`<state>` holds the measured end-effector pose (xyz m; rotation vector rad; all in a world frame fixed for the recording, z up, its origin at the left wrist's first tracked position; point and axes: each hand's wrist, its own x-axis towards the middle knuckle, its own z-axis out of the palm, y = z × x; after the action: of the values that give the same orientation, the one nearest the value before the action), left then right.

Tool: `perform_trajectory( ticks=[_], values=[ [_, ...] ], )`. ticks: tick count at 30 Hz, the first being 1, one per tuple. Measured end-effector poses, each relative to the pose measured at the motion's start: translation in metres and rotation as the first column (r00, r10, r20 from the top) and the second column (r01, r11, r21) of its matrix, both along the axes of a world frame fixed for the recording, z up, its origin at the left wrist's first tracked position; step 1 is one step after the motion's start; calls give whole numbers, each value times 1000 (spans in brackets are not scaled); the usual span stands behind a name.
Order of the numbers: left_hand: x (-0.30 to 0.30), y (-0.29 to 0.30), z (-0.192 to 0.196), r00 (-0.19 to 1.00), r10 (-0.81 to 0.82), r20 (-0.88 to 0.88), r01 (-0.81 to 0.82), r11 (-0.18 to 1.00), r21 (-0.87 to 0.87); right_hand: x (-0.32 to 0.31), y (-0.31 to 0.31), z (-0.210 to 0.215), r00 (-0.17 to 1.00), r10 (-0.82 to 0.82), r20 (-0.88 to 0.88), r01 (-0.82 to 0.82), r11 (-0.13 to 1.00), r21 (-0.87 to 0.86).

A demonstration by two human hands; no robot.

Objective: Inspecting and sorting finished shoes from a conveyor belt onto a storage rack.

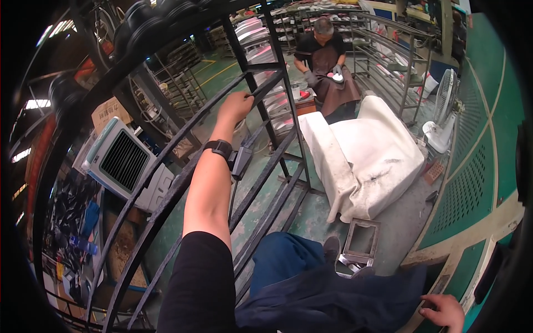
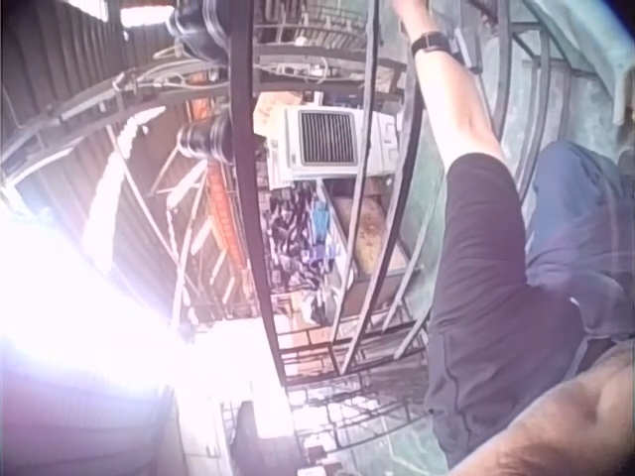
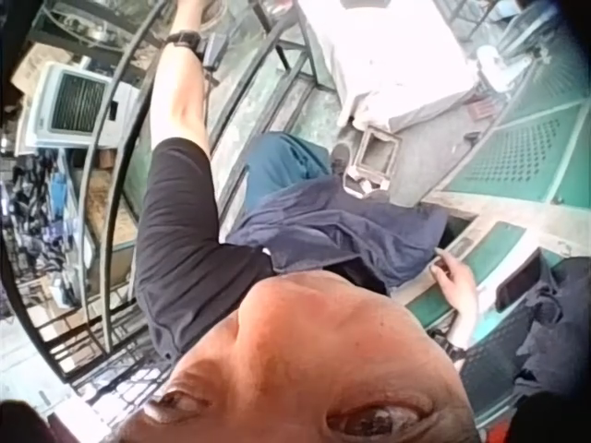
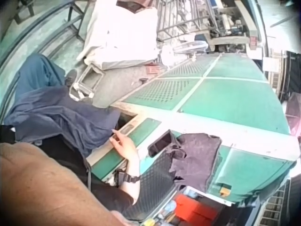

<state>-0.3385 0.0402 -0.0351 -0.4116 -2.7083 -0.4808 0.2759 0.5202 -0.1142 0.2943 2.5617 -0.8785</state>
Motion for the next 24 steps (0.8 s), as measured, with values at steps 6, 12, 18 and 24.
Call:
perform_trajectory(
  ticks=[6, 12, 18, 24],
  values=[
    [-1, -3, -1, 1000, 0, -11, 0, 1000, -2, -1, 0, 0, 1000, 3, 9, -3, 1000, 31],
    [1, 0, -1, 999, -6, -43, 7, 1000, 10, 2, 1, -2, 999, 25, 19, -26, 998, 60],
    [-2, -2, -2, 1000, -9, -12, 10, 999, 35, 3, 6, -4, 999, 31, 35, -34, 996, 79],
    [-17, -5, -9, 998, -55, -43, 56, 998, 13, 0, 5, 7, 997, 30, 76, -36, 996, 79]
  ],
)
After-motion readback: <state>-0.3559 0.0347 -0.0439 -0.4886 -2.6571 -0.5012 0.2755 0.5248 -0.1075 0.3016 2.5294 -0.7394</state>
